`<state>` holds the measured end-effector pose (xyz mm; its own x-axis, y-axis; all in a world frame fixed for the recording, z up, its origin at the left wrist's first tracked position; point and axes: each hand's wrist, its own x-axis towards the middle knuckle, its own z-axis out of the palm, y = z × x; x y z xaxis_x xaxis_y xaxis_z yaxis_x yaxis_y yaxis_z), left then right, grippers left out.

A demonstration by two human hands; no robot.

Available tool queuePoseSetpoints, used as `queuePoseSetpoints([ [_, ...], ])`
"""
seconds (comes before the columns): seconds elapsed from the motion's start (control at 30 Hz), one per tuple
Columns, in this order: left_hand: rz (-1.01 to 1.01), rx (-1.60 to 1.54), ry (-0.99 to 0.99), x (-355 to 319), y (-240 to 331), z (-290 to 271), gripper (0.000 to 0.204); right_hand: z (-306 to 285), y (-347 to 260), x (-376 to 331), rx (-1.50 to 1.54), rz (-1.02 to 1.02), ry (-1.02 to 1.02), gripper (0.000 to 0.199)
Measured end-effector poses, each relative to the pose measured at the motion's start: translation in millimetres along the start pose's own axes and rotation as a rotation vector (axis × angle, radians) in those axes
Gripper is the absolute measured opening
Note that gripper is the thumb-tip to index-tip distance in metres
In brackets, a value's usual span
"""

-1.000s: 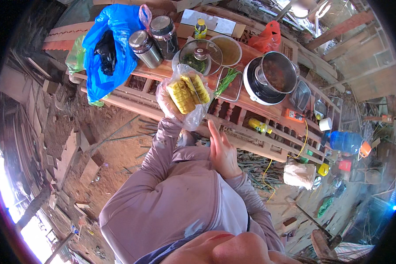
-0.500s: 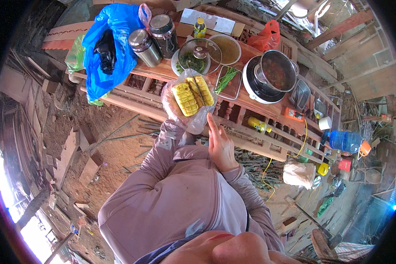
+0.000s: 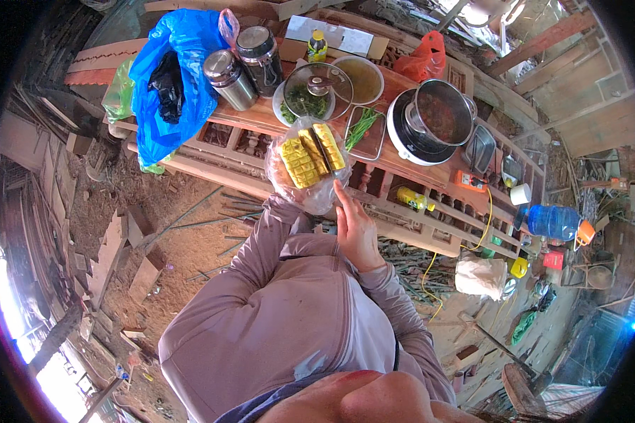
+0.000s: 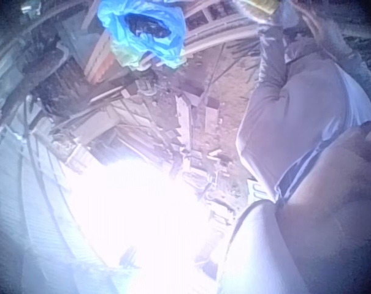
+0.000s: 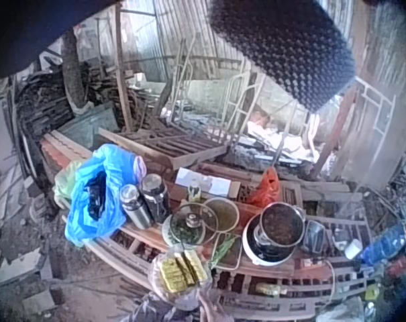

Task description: The person retrieves green onions and a packaged yellow block from a scooter storage compartment, then walks to a cooking station. They place the green onions on a table, open the package, and add the yellow block to a pot on a portable stove. The person stirs the pot and adds seasoning from a shaker.

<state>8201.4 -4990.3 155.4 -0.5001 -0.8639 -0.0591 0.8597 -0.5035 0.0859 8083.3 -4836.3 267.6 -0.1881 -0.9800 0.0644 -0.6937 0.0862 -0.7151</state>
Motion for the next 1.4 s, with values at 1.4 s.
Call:
queuePoseSetpoints([
  [1.4,-0.189,0.004,-0.015,20.7,6.8,72.7,0.077,1.5,-36.2,-17.8,0.107,-0.004,-0.041,0.051],
])
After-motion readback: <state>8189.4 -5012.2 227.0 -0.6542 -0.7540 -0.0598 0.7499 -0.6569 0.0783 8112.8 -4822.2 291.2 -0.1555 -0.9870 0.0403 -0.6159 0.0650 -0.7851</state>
